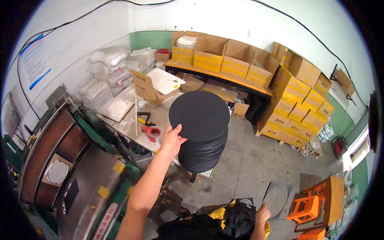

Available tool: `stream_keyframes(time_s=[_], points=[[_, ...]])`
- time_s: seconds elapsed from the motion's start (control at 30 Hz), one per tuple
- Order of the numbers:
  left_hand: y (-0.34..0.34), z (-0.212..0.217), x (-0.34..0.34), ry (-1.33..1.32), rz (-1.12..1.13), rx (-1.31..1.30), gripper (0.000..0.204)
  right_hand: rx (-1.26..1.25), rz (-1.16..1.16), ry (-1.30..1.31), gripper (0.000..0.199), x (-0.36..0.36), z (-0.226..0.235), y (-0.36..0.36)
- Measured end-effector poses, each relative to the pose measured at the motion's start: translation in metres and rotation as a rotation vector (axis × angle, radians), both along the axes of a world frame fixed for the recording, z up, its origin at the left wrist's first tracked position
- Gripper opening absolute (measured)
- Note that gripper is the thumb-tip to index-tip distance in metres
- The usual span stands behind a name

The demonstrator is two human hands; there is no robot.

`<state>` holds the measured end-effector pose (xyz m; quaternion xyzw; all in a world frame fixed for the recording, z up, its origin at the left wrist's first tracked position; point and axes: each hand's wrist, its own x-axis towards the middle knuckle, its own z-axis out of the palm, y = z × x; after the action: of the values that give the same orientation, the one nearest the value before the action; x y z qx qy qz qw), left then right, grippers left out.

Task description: The person places black circular and rectangular sheets onto an industrial press machine, cycles the press, and then collects and stacks the items.

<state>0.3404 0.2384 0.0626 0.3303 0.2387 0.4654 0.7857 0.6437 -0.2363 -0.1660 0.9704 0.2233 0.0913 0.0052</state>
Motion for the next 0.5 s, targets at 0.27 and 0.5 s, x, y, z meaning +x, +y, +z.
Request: stream_keyframes(time_s=[0.27,0.5], points=[[0.016,-0.044,0.058,0.211,-0.020,-0.081,0.031,-0.433,-0.117,0.859,0.045,-0.064,-0.174,-0.058],[-0.035,-0.028,-0.027,0.170,0.079,0.005,0.047,-0.483,0.527,1.351,0.033,-0.060,-0.240,0.124]])
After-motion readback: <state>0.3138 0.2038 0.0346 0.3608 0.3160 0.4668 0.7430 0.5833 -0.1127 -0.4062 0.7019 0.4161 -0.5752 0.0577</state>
